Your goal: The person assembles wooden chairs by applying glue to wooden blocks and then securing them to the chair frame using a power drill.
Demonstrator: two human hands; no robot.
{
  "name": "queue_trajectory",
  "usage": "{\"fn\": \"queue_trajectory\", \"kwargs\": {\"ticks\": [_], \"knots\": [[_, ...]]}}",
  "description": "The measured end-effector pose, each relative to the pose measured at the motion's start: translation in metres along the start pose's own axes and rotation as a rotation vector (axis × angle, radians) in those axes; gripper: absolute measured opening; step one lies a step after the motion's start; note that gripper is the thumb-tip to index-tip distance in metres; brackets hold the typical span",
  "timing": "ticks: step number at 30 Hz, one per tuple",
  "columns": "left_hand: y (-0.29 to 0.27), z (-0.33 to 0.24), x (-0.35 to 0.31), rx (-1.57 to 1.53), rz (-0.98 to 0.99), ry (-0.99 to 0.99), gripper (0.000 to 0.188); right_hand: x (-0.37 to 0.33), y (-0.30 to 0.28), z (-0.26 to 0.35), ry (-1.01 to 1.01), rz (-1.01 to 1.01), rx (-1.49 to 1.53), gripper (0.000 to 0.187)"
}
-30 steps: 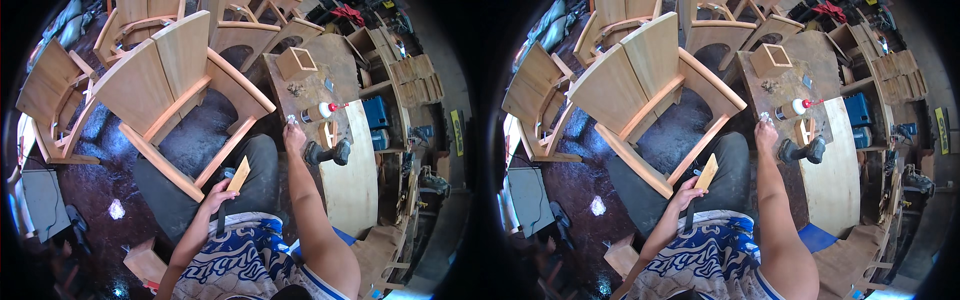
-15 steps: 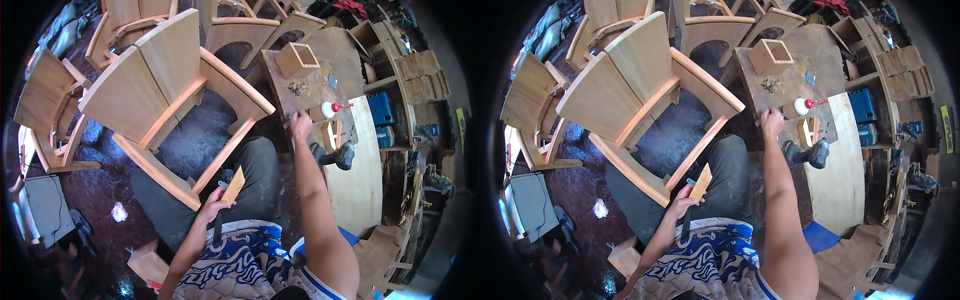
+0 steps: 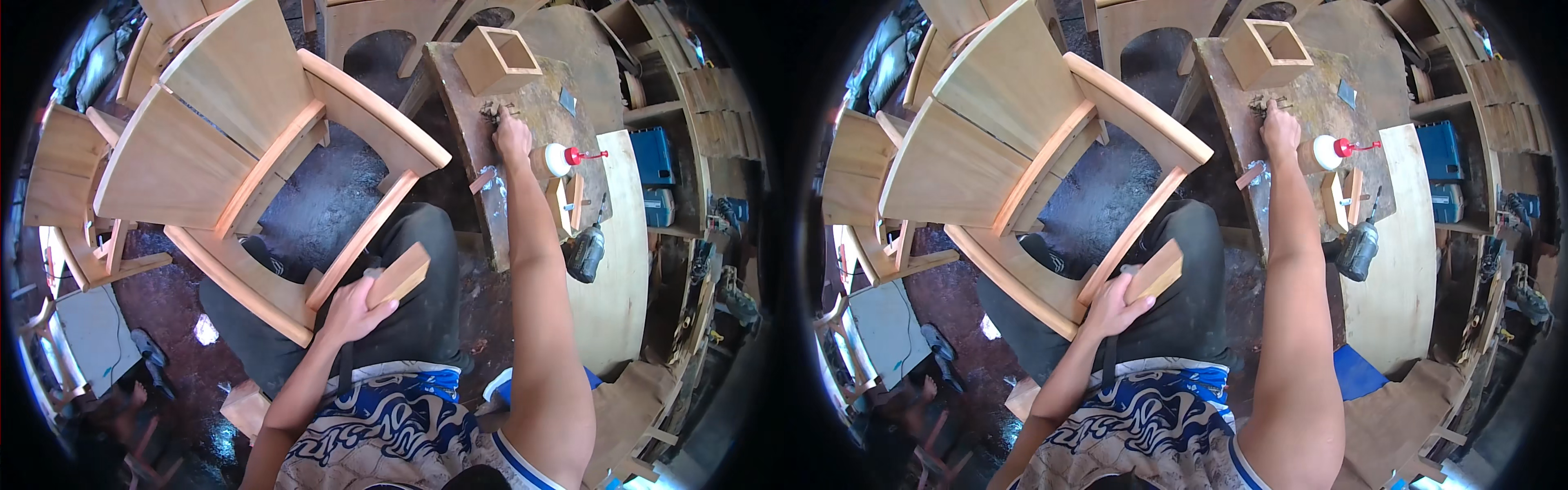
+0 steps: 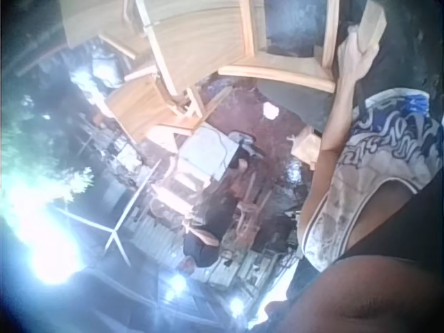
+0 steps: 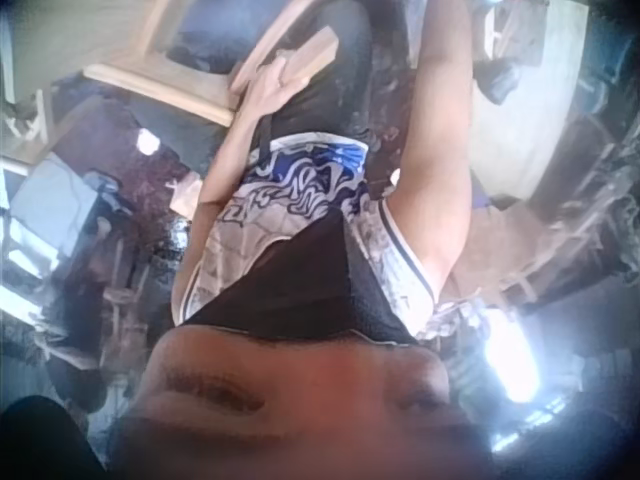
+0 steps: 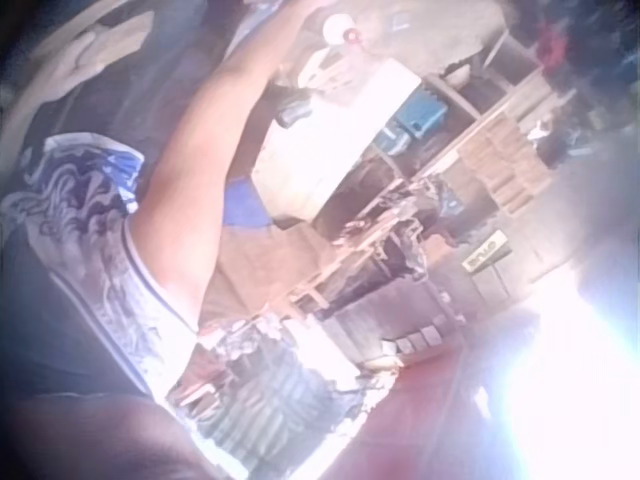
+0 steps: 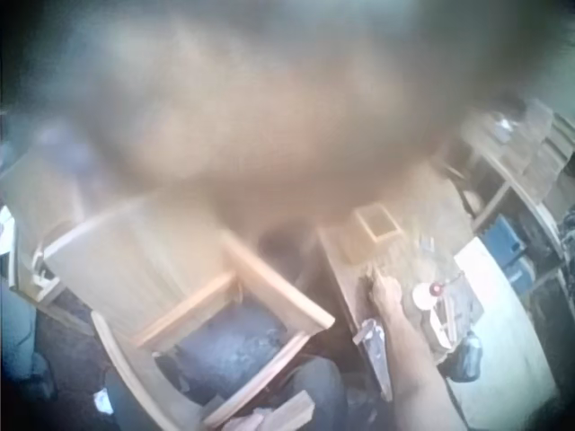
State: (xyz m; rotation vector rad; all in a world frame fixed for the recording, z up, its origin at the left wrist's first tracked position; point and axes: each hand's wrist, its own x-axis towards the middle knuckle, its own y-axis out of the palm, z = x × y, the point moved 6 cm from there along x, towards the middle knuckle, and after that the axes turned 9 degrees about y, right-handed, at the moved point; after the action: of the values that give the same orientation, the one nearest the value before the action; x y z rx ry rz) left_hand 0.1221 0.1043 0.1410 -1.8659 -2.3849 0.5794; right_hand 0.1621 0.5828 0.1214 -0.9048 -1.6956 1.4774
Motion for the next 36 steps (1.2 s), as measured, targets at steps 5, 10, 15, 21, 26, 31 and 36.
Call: {"fn": "queue_trajectory", "kwargs": {"ticks": [5,10,15,21,26,31,36], "knots": [[0.017,-0.05,0.054,0.215,-0.084,0.172,0.057,-0.027,-0.038,-0.027,0.188,-0.121,0.142,0.036],[0.042,-0.073,0.088,0.405,-0.018,0.192,0.059,-0.128,-0.166,-0.006,0.072,-0.253,0.989,0.018],[0.091,-0.098,0.11,0.506,0.14,0.227,0.057,-0.17,-0.205,-0.168,0.228,-0.263,1.373,0.015],[0.13,-0.094,0.136,0.629,0.13,0.292,0.052,-0.156,-0.13,-0.291,0.609,-0.106,1.632,0.006],[0.143,-0.085,0.149,0.75,0.193,0.23,0.051,-0.141,-0.087,-0.297,0.699,-0.009,1.733,0.015],[0.151,-0.082,0.152,0.821,0.185,0.243,0.05,-0.115,-0.064,-0.296,0.786,0.178,1.958,0.013],[0.149,-0.085,0.154,0.817,0.169,0.227,0.046,-0.103,-0.052,-0.294,0.731,0.364,1.988,0.009]]}}
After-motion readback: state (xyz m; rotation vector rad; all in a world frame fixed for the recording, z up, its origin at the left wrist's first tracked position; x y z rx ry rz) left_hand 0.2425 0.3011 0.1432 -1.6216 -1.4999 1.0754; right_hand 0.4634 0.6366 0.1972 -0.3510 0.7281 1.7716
